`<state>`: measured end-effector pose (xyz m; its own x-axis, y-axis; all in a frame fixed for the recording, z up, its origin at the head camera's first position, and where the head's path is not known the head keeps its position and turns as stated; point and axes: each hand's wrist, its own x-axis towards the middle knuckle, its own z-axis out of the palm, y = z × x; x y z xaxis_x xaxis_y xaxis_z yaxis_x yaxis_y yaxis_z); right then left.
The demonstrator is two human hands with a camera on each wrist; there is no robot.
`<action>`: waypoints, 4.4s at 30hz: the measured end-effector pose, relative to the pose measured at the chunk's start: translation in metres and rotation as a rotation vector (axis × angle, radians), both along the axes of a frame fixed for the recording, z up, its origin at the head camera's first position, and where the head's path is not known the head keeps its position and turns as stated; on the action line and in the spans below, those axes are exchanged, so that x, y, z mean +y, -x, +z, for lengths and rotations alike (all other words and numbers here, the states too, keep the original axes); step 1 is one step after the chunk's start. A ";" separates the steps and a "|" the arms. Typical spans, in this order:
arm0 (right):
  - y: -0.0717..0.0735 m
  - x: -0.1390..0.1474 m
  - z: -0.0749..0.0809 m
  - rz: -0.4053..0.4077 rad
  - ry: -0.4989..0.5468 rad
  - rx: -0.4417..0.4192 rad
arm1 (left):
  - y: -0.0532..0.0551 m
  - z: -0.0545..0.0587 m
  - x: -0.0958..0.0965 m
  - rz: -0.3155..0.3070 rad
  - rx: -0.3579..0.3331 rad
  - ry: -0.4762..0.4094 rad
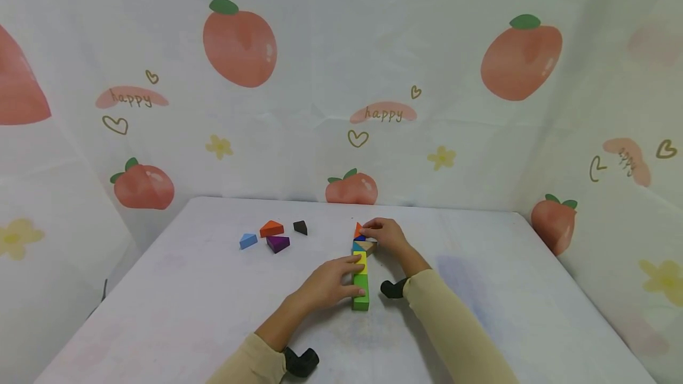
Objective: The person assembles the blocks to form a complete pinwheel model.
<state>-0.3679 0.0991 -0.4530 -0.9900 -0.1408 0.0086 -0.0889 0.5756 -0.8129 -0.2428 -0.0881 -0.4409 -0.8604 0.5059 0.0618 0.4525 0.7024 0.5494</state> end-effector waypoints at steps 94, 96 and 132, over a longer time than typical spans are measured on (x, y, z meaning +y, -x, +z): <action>-0.118 0.019 0.010 0.221 -0.011 -0.038 | 0.025 0.014 -0.037 0.188 0.209 -0.097; -0.119 0.019 0.011 0.227 -0.028 -0.037 | 0.030 0.015 -0.041 0.201 0.238 -0.089; -0.120 0.020 0.004 0.358 -0.041 0.096 | 0.104 0.015 -0.103 0.246 0.316 0.322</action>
